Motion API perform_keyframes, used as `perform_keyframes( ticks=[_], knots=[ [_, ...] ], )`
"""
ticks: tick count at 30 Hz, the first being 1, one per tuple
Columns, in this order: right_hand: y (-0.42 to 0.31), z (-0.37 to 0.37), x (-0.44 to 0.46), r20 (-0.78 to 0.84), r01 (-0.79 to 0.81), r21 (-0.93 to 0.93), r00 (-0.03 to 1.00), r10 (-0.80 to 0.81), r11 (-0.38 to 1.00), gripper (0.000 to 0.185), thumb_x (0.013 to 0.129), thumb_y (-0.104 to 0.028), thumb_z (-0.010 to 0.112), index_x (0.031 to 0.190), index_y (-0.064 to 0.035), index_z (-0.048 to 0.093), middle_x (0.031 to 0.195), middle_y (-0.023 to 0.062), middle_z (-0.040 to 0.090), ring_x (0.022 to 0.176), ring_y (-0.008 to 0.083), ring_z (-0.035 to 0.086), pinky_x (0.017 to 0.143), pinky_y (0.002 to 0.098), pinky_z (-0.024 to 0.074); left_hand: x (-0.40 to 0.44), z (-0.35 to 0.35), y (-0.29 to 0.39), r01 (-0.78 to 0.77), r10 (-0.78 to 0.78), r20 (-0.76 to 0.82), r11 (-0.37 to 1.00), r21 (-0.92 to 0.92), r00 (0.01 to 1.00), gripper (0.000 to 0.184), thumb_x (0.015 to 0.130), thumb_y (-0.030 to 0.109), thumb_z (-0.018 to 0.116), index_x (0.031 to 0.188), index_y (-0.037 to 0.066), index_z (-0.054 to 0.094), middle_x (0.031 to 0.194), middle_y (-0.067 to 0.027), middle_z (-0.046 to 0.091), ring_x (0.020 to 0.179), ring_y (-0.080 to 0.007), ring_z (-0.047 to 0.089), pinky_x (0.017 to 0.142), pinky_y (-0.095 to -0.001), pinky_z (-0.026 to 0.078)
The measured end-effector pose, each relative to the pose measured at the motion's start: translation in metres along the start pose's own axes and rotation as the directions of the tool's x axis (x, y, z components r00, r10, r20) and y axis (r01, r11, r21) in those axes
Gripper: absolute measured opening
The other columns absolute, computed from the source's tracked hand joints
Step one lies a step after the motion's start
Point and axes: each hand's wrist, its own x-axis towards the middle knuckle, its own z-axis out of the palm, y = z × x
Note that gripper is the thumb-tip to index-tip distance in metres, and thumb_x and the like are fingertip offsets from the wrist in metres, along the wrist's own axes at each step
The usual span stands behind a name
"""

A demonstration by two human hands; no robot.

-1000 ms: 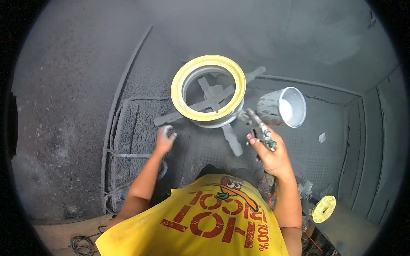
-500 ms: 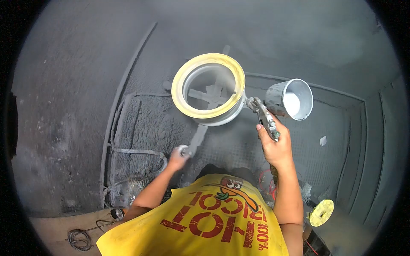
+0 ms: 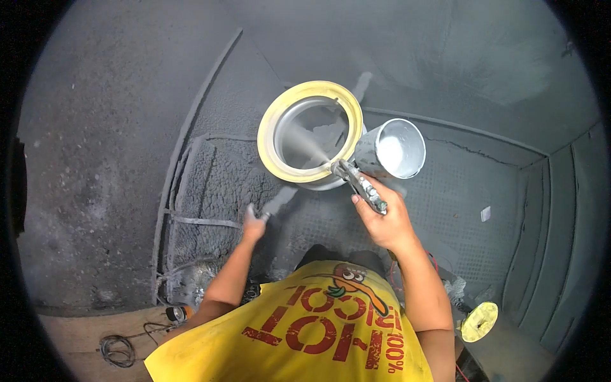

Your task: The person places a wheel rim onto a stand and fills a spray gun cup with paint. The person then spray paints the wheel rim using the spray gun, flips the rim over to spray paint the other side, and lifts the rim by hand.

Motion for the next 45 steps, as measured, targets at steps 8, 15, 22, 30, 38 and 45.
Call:
perform_keyframes(
  ticks=[8,15,22,30,38,45],
  knots=[
    [0.008,-0.006,0.004,-0.092,0.021,0.047,0.996,-0.016,0.999,0.039,0.089,-0.01,0.069,0.125,0.0029,0.063,0.1,0.0144,0.073,0.09,0.0152,0.066,0.085,0.0292,0.0496,-0.132,0.018,0.044,0.085,0.401,0.701,0.833,-0.547,0.589,0.032,0.093,0.026,0.067,0.115,0.003,0.067,0.116,-0.0121,0.067,0.113,-0.025,0.059,0.1,-0.035,0.044],
    [-0.002,-0.016,0.001,-0.108,-0.041,0.049,0.993,0.046,0.998,0.038,0.089,-0.01,0.068,0.125,0.0017,0.063,0.095,0.0122,0.072,0.086,0.0139,0.063,0.082,0.029,0.0494,-0.075,0.021,-0.018,0.664,-0.291,0.704,0.67,-0.332,0.647,0.028,0.099,0.03,0.056,0.122,0.015,0.062,0.112,0.0016,0.066,0.092,-0.0127,0.06,0.077,-0.032,0.048],
    [0.003,-0.027,-0.003,-0.168,-0.004,0.037,0.986,0.01,0.999,0.038,0.089,-0.01,0.068,0.126,0.0009,0.063,0.085,0.0066,0.069,0.077,0.011,0.058,0.076,0.0277,0.0487,-0.041,0.013,-0.044,0.742,-0.465,0.591,0.527,-0.415,0.66,0.028,0.099,0.03,0.054,0.123,0.017,0.059,0.114,0.0001,0.061,0.095,-0.0159,0.056,0.077,-0.035,0.047],
    [-0.006,-0.039,-0.016,-0.227,-0.085,-0.114,0.972,0.057,0.99,0.042,0.09,-0.011,0.067,0.129,0.0014,0.061,0.1,0.0088,0.071,0.083,0.0136,0.063,0.083,0.0294,0.0505,-0.062,0.019,-0.045,0.778,-0.453,0.646,0.485,-0.399,0.614,0.035,0.099,0.034,0.056,0.128,0.015,0.057,0.118,-0.0012,0.06,0.1,-0.0176,0.056,0.081,-0.036,0.047],
    [-0.015,-0.032,-0.023,0.164,-0.044,0.136,0.986,0.022,0.99,0.046,0.092,-0.012,0.069,0.136,-0.0028,0.058,0.097,0.0028,0.07,0.077,0.0073,0.058,0.069,0.0228,0.0468,-0.057,0.021,-0.051,0.792,-0.447,0.655,0.378,-0.478,0.609,0.045,0.101,0.037,0.054,0.139,0.013,0.049,0.131,-0.006,0.056,0.119,-0.0245,0.054,0.094,-0.0433,0.045],
    [-0.029,-0.021,-0.009,-0.13,0.021,-0.162,0.991,-0.043,0.987,0.022,0.089,-0.011,0.07,0.106,0.0037,0.066,0.07,0.0053,0.059,0.066,0.0113,0.049,0.062,0.0312,0.0452,-0.049,0.027,-0.056,0.779,-0.429,0.65,0.343,-0.526,0.627,0.049,0.1,0.038,0.055,0.141,0.013,0.047,0.137,-0.007,0.054,0.122,-0.026,0.052,0.1,-0.045,0.042]
  ],
)
